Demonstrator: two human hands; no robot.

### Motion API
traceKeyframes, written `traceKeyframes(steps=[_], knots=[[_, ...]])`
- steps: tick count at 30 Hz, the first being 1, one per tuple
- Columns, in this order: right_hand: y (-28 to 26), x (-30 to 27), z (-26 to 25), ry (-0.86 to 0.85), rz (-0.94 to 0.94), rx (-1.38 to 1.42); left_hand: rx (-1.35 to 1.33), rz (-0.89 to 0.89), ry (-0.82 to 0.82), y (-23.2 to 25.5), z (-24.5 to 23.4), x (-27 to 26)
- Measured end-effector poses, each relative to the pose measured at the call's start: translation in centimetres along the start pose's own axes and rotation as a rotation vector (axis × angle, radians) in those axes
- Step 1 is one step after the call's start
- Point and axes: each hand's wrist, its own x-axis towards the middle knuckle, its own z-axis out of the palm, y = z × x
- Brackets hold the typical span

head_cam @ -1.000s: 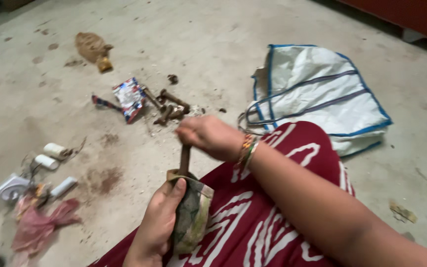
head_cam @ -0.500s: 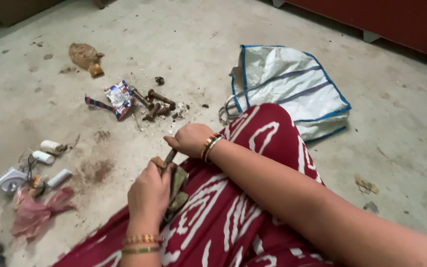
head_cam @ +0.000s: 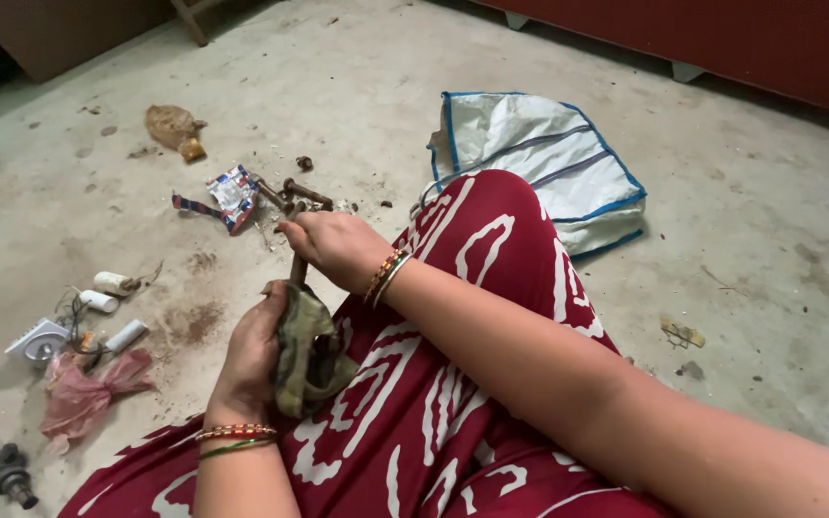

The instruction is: The person sits on the floor and cleans various metal parts, including bolts and nuts, using a cloth. They pick up each item, wipe it thoroughly, and place it into a white bag with blue stripes. The process is repeated for multiple items scattered on the floor.

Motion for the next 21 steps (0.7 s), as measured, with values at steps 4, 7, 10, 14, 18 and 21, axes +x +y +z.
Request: traceKeyframes(steps=[4, 7, 10, 14, 18, 21], knots=[[0.3, -0.1, -0.1, 0.027, -0.047, 0.052, 0.005, 0.004, 0.005, -0.3, 0.0, 0.3], [3.4, 0.6, 0.5, -0.101, 0.050, -0.058, 0.101, -0.059, 0.114, -1.6, -0.5, 2.4], [7.8, 1.8, 0.1, -0.211, 0.135, -0.223, 0.331, -0.037, 0.231, -3.9, -1.9, 4.9], [14.1, 6.8, -3.3, -0.347, 0.256, -0.335, 0.723, 0.053, 0.336, -6.3, -5.2, 8.4], [21.9, 11.0, -6.8, -0.333, 0.347, -0.371, 0.832, -0.006, 0.426, -8.6, -7.4, 10.5], [29.2, 10.5, -4.9, -0.437, 0.482, -0.476, 0.754, -0.013, 0.426, -11.0, -8.8, 10.7]])
